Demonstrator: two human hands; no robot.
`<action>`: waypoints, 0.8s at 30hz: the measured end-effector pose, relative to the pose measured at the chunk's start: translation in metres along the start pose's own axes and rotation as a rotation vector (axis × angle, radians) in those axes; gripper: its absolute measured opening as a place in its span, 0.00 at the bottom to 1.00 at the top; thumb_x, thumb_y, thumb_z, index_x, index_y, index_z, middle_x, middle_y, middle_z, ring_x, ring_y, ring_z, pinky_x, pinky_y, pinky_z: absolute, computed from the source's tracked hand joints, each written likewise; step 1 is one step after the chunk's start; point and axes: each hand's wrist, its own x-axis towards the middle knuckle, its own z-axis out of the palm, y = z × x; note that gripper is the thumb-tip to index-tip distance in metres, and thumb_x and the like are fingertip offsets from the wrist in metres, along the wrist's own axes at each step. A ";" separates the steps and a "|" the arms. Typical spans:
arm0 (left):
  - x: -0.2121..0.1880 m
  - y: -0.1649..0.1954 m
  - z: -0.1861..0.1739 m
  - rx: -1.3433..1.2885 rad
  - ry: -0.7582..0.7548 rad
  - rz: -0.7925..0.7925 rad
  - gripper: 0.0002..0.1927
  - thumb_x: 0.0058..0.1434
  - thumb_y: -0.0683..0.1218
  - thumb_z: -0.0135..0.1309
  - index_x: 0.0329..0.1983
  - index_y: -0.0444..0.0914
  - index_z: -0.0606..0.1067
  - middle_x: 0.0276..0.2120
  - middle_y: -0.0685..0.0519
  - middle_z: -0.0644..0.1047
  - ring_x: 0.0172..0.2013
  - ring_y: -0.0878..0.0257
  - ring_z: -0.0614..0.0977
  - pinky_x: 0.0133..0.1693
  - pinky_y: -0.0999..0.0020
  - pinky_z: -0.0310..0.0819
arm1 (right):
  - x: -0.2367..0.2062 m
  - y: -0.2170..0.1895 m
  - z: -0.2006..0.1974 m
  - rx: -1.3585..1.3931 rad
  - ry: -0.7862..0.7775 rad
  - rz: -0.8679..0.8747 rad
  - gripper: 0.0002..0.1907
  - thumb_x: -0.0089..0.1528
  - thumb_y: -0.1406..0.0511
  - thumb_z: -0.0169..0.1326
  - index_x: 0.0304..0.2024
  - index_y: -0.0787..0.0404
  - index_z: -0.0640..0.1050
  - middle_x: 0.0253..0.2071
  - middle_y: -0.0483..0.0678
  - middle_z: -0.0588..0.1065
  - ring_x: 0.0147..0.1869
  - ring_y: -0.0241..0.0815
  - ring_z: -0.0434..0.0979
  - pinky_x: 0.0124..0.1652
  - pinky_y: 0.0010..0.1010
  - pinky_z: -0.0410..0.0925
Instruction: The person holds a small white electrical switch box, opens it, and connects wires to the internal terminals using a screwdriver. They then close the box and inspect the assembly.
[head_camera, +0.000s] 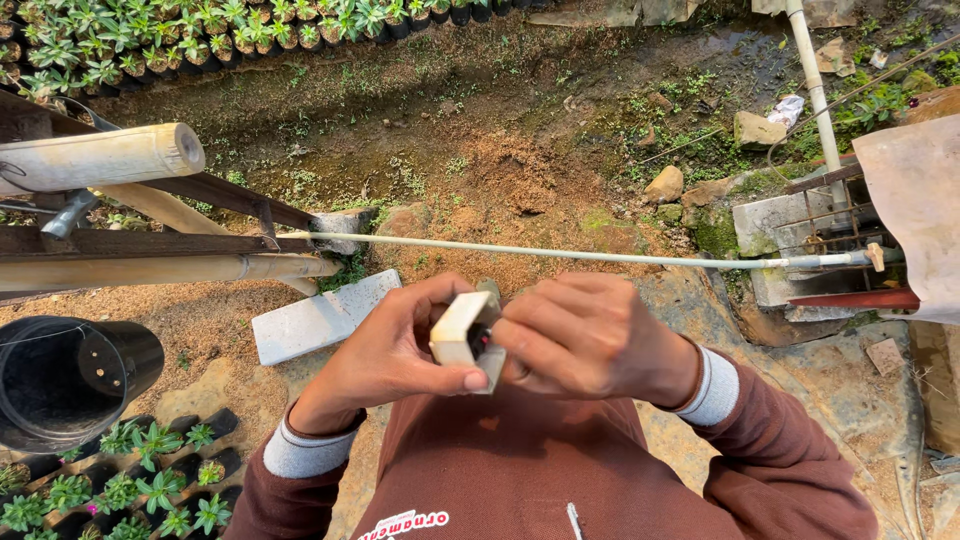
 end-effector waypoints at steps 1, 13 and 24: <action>0.000 0.000 0.000 -0.010 0.029 0.002 0.26 0.52 0.44 0.72 0.49 0.33 0.73 0.37 0.56 0.78 0.36 0.71 0.79 0.35 0.75 0.76 | -0.001 0.001 -0.002 0.001 -0.003 0.032 0.08 0.58 0.68 0.62 0.38 0.64 0.78 0.35 0.47 0.76 0.36 0.43 0.80 0.34 0.33 0.74; -0.002 0.013 0.015 0.788 0.339 0.526 0.41 0.45 0.51 0.78 0.58 0.35 0.70 0.48 0.48 0.82 0.44 0.61 0.88 0.42 0.70 0.86 | -0.018 -0.004 0.013 0.405 0.128 0.448 0.13 0.55 0.71 0.69 0.41 0.60 0.81 0.38 0.46 0.79 0.33 0.35 0.80 0.30 0.25 0.72; -0.002 0.012 0.020 0.968 0.318 0.657 0.38 0.46 0.48 0.77 0.57 0.34 0.71 0.48 0.45 0.82 0.46 0.54 0.88 0.45 0.66 0.83 | -0.025 -0.009 0.013 0.518 0.153 0.526 0.12 0.55 0.72 0.67 0.40 0.62 0.80 0.35 0.45 0.76 0.28 0.31 0.74 0.26 0.23 0.66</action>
